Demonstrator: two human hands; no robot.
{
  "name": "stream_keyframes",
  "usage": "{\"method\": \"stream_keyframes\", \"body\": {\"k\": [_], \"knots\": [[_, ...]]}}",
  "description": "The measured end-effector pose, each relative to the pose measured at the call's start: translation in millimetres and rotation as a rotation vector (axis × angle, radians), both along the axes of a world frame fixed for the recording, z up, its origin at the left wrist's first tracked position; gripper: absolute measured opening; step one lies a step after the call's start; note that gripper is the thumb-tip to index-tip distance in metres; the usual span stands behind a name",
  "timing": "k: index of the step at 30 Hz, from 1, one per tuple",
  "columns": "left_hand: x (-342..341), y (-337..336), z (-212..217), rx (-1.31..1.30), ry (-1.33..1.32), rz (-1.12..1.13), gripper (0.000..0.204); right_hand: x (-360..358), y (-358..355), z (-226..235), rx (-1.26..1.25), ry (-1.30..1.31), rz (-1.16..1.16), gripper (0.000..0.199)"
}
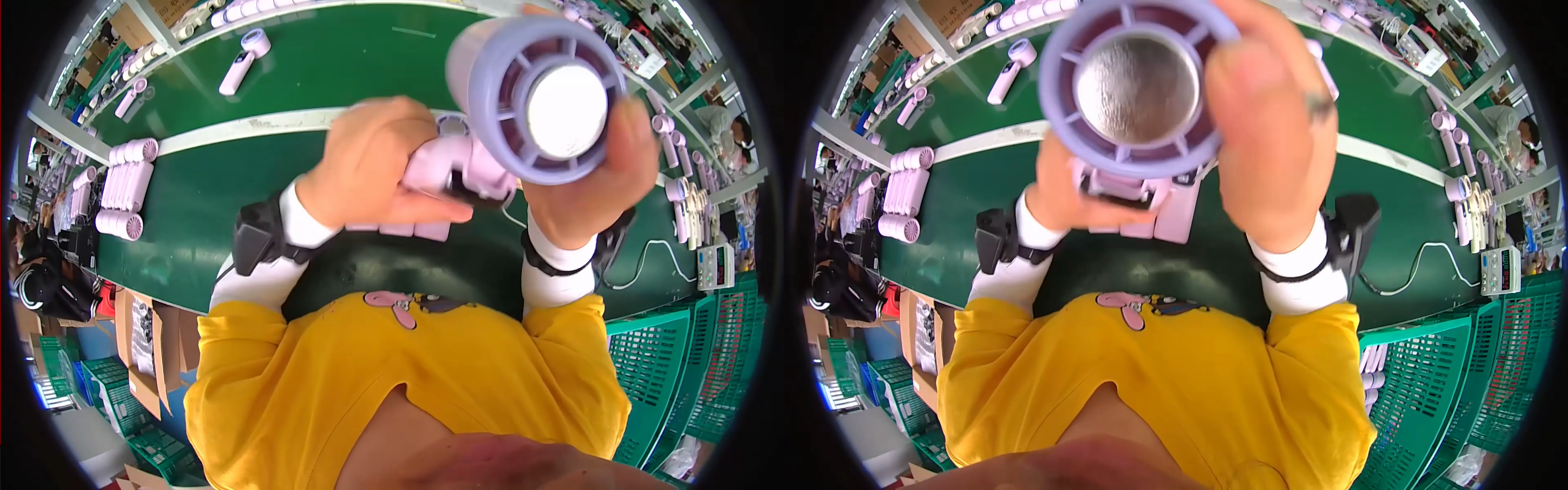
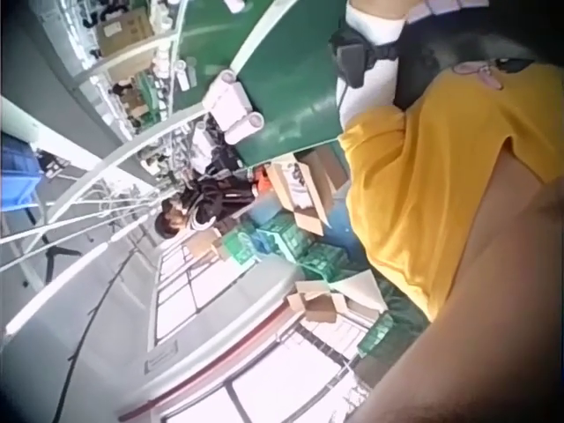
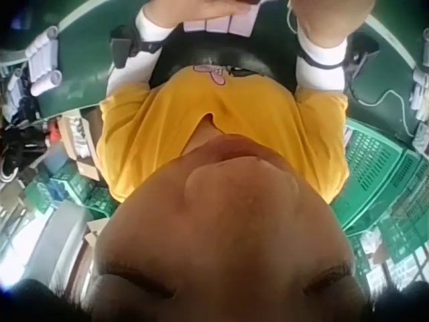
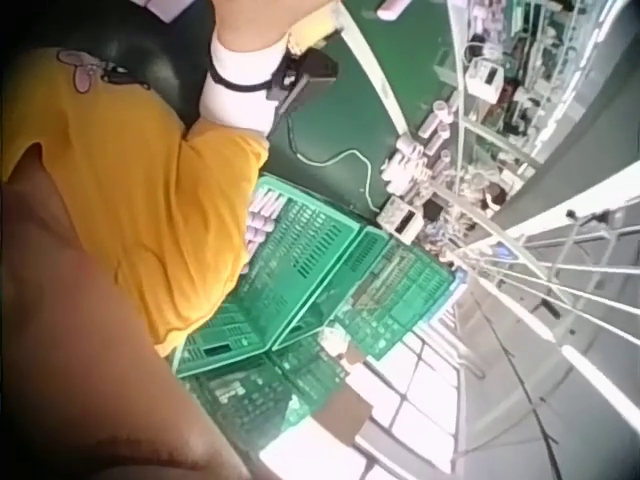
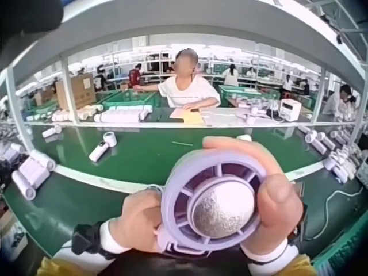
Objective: Testing handheld electronic devices on a production line and recording notes.
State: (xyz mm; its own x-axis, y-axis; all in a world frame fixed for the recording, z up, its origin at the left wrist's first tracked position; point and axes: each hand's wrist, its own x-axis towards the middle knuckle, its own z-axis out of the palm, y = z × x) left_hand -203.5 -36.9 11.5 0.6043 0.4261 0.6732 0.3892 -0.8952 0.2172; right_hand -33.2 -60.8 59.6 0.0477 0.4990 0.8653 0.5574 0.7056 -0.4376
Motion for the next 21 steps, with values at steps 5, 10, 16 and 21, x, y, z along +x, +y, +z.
{"method": "stream_keyframes", "body": {"k": [5, 10, 16, 21], "knots": [[3, 7, 0, 0.127, -0.128, -0.098, 0.052, -4, 7, 0, -0.625, 0.749, 1.125, 0.040], [9, -1, -5, -0.013, -0.226, -0.157, 0.053, 4, 10, -3, -0.683, 0.944, 1.036, 0.027], [20, -34, 3, -0.772, -0.530, -0.241, 0.046, 8, 3, 17, -0.616, 0.659, 0.714, 0.040], [19, -43, 16, -1.298, -0.665, -0.342, 0.036, 2, 7, 19, -0.436, 0.575, 0.687, 0.044]]}}
